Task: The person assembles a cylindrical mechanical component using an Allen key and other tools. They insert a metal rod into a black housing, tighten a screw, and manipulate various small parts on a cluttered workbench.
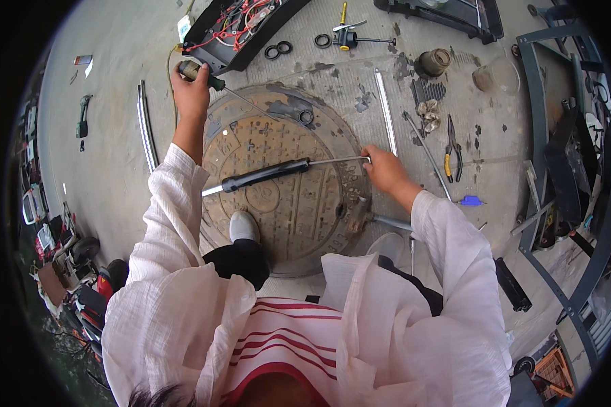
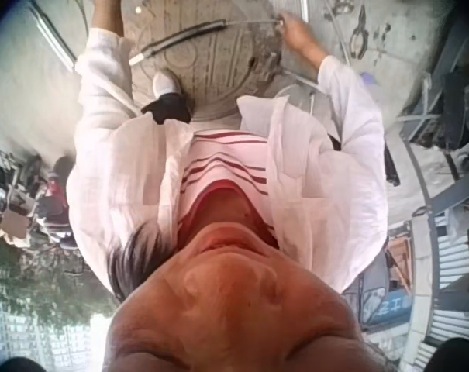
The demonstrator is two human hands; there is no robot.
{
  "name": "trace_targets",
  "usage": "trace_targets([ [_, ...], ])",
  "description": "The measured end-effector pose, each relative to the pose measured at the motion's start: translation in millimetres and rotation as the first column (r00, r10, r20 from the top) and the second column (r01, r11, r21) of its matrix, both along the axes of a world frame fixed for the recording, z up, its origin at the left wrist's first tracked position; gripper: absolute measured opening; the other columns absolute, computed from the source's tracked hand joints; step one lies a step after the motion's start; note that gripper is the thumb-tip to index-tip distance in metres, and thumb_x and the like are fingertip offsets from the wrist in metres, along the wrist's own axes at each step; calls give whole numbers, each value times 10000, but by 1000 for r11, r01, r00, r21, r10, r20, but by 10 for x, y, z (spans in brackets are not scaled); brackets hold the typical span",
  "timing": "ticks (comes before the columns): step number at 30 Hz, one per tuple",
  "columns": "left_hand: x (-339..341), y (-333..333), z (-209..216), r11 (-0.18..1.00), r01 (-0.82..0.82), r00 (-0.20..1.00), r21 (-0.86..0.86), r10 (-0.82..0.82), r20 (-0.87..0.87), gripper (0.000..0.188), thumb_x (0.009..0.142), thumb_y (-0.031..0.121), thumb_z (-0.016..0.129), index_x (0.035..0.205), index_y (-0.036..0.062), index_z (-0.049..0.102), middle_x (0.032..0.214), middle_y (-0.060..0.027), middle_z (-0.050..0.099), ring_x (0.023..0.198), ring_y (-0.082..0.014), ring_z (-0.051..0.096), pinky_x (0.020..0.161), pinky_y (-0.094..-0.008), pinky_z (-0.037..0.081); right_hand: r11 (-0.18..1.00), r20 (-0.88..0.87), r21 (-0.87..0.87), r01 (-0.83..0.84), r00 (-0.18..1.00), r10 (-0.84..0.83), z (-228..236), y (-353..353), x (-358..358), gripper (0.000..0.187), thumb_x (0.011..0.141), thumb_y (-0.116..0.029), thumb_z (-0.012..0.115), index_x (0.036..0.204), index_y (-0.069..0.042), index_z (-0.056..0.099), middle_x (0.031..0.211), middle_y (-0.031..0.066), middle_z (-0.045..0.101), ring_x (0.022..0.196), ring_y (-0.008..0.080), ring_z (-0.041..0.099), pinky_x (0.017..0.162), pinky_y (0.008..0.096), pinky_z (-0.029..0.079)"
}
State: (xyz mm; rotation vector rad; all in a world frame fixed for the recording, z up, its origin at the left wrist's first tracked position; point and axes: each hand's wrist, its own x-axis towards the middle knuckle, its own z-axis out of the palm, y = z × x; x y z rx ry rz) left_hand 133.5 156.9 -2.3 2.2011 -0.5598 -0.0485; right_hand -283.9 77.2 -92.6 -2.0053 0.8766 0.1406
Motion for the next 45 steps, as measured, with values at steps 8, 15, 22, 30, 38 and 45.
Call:
trace_targets([
  [8, -1207, 949, -68, 611, 553, 806, 567, -565, -178, 607, 775, 354, 736, 1233, 40, 491, 1126, -163, 596, 1045, -330, 564, 921, -410, 421, 986, -90, 107, 128, 989, -118, -97, -43, 3, 250, 769, -102, 707, 986, -37, 601, 889, 160, 666, 837, 321, 652, 722, 411, 503],
  [15, -1637, 1344, -703, 354, 577, 674, 736, -716, -184, 454, 697, 269, 762, 1050, 102, 531, 1019, -106, 592, 962, -321, 578, 828, -418, 448, 825, -128, 484, 291, 956, -262, -298, -92, -122, 232, 803, -116, 723, 957, 27, 627, 789, 77, 654, 682, 163, 608, 628, 311, 489],
  [22, -1499, 1247, -496, 334, 658, 681, 674, -647, -343, 381, 720, 227, 728, 1028, 119, 532, 960, -120, 609, 909, -352, 601, 767, -440, 490, 670, 29, 721, 177, 958, -284, 439, -253, 103, 207, 855, -97, 669, 996, 46, 619, 803, 35, 641, 690, 111, 577, 604, 275, 465],
  [30, -1106, 968, 368, 573, 736, 676, 359, -644, -358, 297, 748, 210, 704, 997, 109, 576, 849, -153, 651, 807, -357, 629, 694, -406, 493, 981, 431, -117, -156, 882, 192, 2110, -611, 661, 218, 825, -91, 643, 1027, -12, 631, 821, 123, 633, 712, 260, 603, 648, 344, 464],
  [38, -1162, 465, 1346, 580, 794, 453, -182, -764, -459, 162, 812, 45, 687, 882, 42, 541, 732, 35, 534, 680, -57, 459, 624, -237, 413, 391, 307, -920, -16, 591, 746, 3921, -910, 1015, 286, 822, -42, 588, 1108, -32, 602, 1018, 158, 618, 865, 301, 626, 751, 343, 507],
  [45, -1514, -23, 1697, 493, 656, 424, -571, -867, -261, 181, 831, 59, 701, 807, 42, 522, 700, 56, 512, 660, -34, 446, 592, -217, 385, 185, 492, -763, 620, 370, 788, 4159, -505, 1703, 371, 738, -17, 638, 1091, 62, 554, 1073, 218, 547, 845, 313, 607, 738, 338, 521],
])
